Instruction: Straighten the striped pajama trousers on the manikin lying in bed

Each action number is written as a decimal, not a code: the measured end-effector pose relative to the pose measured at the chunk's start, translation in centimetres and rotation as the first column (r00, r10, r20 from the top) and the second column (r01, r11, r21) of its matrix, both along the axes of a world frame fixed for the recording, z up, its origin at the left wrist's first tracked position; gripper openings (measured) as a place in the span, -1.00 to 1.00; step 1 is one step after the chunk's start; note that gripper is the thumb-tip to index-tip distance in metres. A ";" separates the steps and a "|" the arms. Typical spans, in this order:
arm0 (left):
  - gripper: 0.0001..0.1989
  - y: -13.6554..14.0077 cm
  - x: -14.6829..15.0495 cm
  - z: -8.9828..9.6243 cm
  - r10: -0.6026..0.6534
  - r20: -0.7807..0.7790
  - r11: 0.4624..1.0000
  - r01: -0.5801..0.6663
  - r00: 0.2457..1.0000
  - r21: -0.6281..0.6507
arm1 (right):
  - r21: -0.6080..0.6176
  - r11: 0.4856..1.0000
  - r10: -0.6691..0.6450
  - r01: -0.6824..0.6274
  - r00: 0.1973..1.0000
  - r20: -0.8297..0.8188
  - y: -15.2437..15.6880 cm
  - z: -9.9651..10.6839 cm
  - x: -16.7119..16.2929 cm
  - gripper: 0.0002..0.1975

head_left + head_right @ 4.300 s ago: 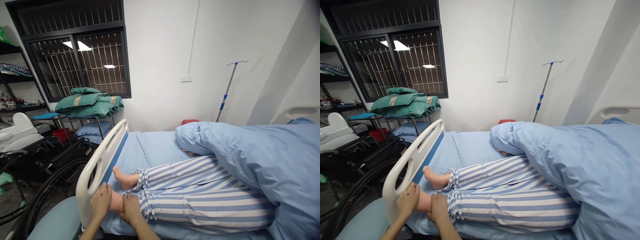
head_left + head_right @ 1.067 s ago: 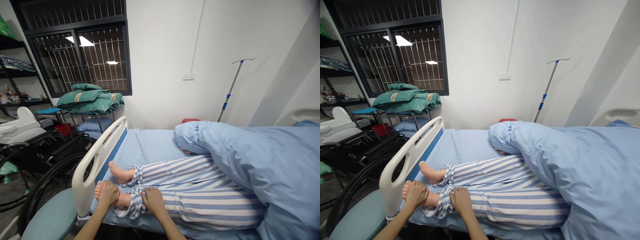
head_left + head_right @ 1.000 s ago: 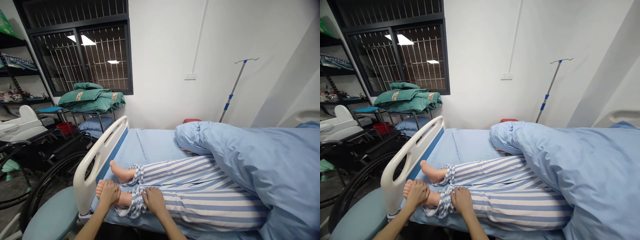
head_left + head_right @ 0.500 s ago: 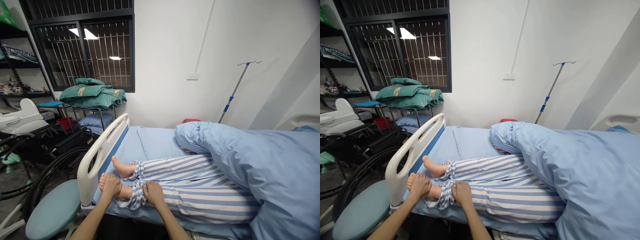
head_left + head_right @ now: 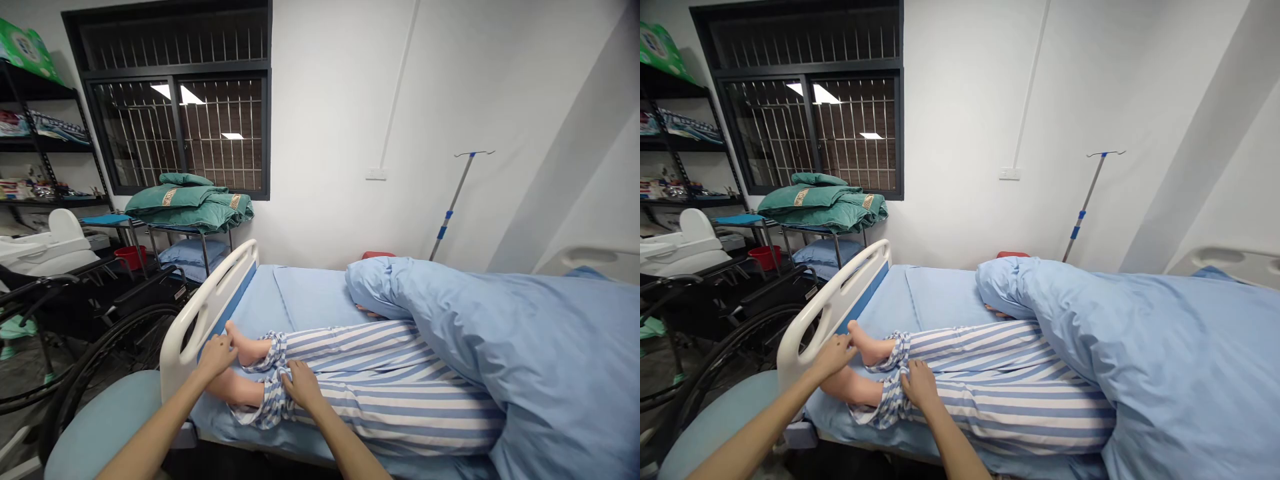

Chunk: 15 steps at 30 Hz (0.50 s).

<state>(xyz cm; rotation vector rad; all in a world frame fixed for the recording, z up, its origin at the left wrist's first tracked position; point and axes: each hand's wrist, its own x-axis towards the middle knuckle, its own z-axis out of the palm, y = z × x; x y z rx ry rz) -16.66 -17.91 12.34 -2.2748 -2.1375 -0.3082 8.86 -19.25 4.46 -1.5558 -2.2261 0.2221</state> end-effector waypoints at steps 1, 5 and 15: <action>-0.70 0.6 -0.8 0.5 0.027 0.066 1.000 -0.028 0.997 0.014 | -0.007 1.000 0.016 -0.016 1.000 -0.007 0.3 0.3 -0.5 -0.74; -0.83 2.6 -3.8 0.2 0.106 0.447 0.990 -0.052 0.888 -0.131 | -0.044 0.996 0.070 -0.071 0.997 -0.036 2.1 1.1 -3.6 -0.70; -0.73 5.7 -4.5 -3.6 0.261 0.791 0.864 0.231 0.553 -0.447 | -0.173 0.966 0.193 -0.193 0.981 -0.021 8.2 1.1 -12.2 -0.36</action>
